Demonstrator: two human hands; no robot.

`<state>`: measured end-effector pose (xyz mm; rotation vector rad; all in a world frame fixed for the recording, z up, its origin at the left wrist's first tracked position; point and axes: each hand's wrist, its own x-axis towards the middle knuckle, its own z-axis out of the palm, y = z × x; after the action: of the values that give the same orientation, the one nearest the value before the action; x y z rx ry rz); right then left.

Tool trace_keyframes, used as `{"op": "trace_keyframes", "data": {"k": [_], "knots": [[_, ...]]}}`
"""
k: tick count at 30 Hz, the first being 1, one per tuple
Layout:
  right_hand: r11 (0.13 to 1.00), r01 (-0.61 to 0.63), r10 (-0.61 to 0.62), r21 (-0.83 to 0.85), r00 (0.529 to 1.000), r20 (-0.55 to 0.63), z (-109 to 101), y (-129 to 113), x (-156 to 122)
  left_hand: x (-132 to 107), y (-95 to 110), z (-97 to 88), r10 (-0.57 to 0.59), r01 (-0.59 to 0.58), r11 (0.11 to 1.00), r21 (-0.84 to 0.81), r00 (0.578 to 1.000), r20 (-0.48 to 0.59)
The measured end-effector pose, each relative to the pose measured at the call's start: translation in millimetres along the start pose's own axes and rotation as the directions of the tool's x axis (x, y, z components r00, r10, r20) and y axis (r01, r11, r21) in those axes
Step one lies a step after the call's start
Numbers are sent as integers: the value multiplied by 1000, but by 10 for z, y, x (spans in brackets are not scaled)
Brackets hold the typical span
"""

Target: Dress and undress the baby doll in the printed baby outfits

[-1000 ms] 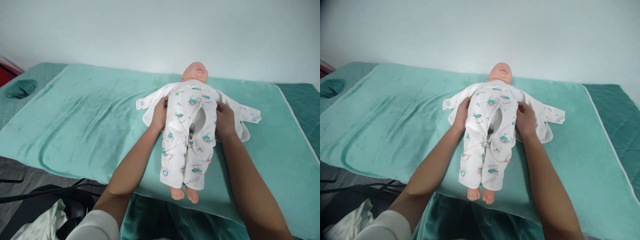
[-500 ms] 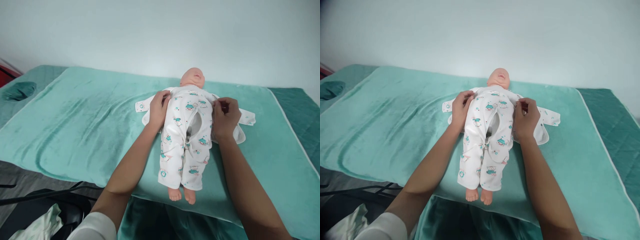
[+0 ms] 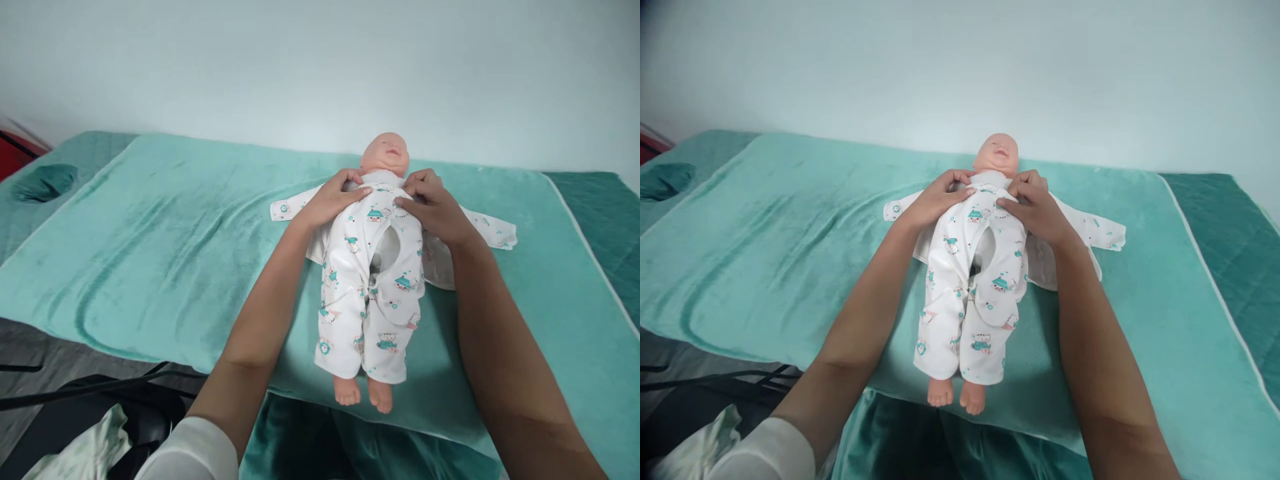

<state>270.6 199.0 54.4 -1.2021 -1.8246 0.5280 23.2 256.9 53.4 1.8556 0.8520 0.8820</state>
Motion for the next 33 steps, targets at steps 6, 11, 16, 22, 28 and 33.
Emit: {"op": "trace_keyframes", "data": {"k": [6,11,16,22,28,33], "knots": [[996,12,-11,87,1000,-20,80,20,166,120,-79,-14,-42,42,999,13,999,14],[987,-149,156,57,977,-144,180,109,306,194,-154,-30,0,6,996,89,997,-74],[984,-169,176,48,952,-252,262,121,229,225,-264,44,47,-25,993,113,979,-197],[996,-32,53,88,966,-254,281,-198,-237,-40,-412,129,155,-102,975,198,948,-277],[994,104,-102,14,987,-122,456,-917,-1177,-781,-426,199,189,-39,869,494,948,-257],[998,27,-20,-64,995,102,555,-1444,-2064,-1467,-218,359,146,36,818,574,952,-268]]}}
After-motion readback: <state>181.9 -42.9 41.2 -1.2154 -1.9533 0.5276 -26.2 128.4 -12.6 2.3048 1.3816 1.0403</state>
